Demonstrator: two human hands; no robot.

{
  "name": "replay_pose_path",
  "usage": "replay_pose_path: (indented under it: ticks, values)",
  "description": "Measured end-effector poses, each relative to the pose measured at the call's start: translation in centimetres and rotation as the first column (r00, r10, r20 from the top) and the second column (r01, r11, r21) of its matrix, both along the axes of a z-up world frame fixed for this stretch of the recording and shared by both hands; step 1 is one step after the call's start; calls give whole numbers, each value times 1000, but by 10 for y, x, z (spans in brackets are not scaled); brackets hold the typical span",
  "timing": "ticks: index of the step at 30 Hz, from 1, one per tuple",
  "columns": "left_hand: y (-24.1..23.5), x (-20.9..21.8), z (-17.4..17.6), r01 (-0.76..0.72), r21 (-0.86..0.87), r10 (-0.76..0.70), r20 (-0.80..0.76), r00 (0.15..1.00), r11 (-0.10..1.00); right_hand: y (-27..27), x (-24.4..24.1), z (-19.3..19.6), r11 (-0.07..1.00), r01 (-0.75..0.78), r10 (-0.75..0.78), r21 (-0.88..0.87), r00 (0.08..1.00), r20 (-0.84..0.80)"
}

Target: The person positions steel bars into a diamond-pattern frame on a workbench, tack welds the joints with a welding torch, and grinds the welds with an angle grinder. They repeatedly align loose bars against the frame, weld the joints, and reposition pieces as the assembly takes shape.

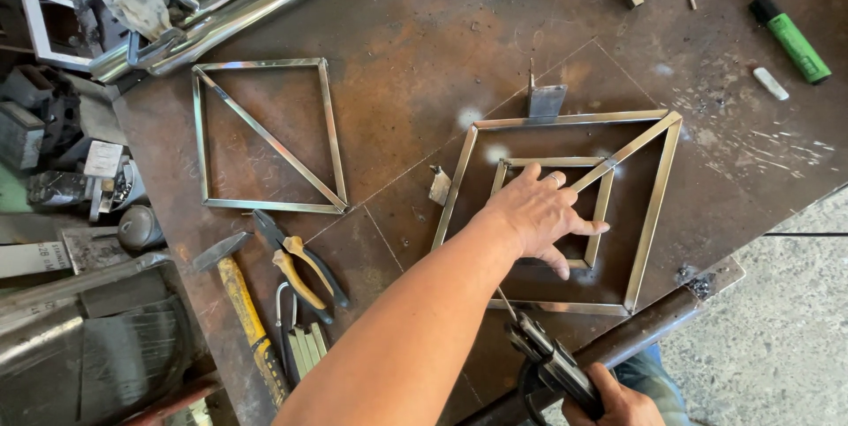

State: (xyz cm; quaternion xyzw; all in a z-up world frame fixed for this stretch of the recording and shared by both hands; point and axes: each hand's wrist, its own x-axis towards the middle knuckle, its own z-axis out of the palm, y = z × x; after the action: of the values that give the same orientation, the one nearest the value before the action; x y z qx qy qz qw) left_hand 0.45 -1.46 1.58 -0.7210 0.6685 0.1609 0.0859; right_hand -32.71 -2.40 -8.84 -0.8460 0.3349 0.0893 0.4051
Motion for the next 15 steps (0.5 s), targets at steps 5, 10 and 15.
replay_pose_path:
  ticks: [5,10,15]
  values:
    - [0,-1,-1,-2,4,2,3,1000,1000,1,4,11,998,66,-66,1,997,34]
    - [0,-1,3,-1,25,1,0,1000,1000,2,10,21,997,70,-72,38,996,51]
    - [0,0,5,-3,16,3,3,1000,1000,3,12,17,995,90,-94,39,991,93]
